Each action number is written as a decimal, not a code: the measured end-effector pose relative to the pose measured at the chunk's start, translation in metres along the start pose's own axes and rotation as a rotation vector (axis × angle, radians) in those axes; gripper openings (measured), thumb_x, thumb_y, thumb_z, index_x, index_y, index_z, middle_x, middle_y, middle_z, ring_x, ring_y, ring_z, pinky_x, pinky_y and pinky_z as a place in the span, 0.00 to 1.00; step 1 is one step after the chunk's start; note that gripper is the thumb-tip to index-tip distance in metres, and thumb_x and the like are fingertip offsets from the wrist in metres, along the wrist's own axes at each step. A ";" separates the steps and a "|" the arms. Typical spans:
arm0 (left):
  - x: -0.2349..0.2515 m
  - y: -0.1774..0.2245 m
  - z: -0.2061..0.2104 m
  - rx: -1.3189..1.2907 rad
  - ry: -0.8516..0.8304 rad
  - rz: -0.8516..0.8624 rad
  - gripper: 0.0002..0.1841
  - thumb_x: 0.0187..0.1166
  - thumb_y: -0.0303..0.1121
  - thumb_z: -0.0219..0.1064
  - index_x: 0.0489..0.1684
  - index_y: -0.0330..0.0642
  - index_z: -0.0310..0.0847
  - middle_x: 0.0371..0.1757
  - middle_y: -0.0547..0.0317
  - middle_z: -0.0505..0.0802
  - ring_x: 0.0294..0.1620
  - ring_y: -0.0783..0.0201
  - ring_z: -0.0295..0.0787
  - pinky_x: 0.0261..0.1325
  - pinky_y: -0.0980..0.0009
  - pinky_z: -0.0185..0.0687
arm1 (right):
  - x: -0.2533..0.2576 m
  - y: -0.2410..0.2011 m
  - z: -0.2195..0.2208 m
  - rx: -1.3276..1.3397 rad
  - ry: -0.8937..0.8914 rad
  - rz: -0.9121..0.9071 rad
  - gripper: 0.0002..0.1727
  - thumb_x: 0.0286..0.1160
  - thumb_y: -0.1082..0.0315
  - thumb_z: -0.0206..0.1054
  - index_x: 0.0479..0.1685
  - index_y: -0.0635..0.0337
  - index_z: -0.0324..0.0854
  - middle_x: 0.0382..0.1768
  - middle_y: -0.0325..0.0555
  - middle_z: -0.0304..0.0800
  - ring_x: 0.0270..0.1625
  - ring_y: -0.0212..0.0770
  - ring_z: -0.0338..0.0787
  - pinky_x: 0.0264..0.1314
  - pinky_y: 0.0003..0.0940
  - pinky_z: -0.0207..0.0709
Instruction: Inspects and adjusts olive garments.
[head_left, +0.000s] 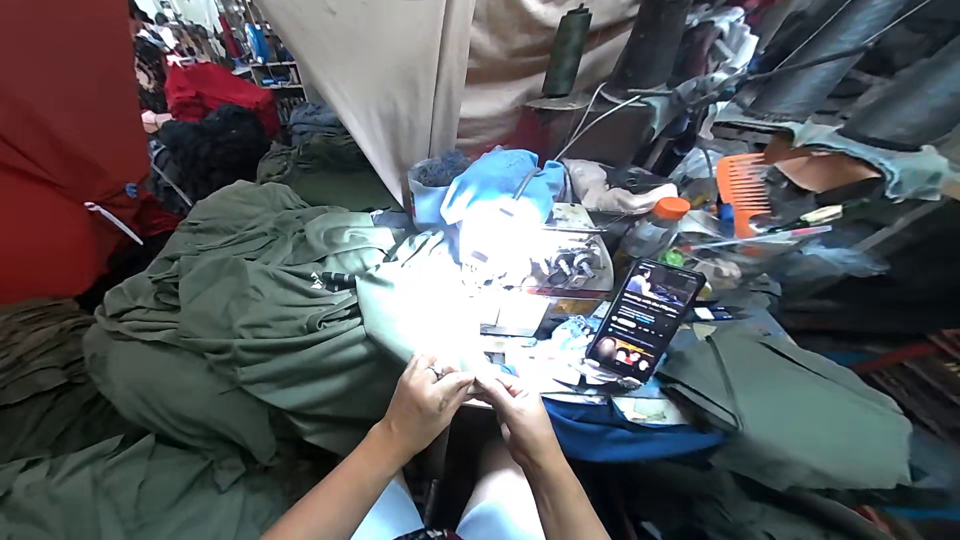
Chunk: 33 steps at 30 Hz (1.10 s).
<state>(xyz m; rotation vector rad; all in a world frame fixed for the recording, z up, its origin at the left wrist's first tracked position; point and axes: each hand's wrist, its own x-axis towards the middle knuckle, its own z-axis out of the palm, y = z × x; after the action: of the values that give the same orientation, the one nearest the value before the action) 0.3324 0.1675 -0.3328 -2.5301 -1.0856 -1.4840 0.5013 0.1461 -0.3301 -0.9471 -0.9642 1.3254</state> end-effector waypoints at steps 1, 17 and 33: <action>-0.001 -0.001 0.001 -0.014 0.016 0.013 0.06 0.76 0.35 0.72 0.38 0.49 0.97 0.37 0.64 0.96 0.45 0.66 0.89 0.57 0.71 0.82 | 0.001 0.001 0.000 -0.005 0.011 -0.022 0.08 0.77 0.76 0.67 0.33 0.67 0.91 0.30 0.44 0.95 0.37 0.33 0.94 0.51 0.31 0.89; 0.049 -0.026 0.016 0.539 -0.321 -0.008 0.37 0.60 0.21 0.76 0.76 0.60 0.83 0.66 0.45 0.90 0.72 0.38 0.82 0.82 0.27 0.53 | 0.001 0.026 0.004 -0.276 0.119 -0.125 0.10 0.73 0.78 0.67 0.22 0.64 0.85 0.23 0.39 0.92 0.26 0.29 0.91 0.36 0.25 0.88; 0.082 -0.050 0.016 0.297 -0.172 -0.024 0.15 0.77 0.23 0.61 0.50 0.46 0.95 0.61 0.49 0.95 0.70 0.42 0.87 0.76 0.35 0.71 | 0.138 0.016 -0.012 -0.572 0.082 -0.070 0.15 0.86 0.69 0.57 0.46 0.76 0.82 0.29 0.46 0.84 0.27 0.31 0.81 0.33 0.27 0.79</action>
<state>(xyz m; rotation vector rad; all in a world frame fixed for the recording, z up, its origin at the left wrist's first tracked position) 0.3419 0.2566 -0.2938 -2.4735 -1.2551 -1.0315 0.5088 0.2845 -0.3463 -1.3710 -1.3319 0.9536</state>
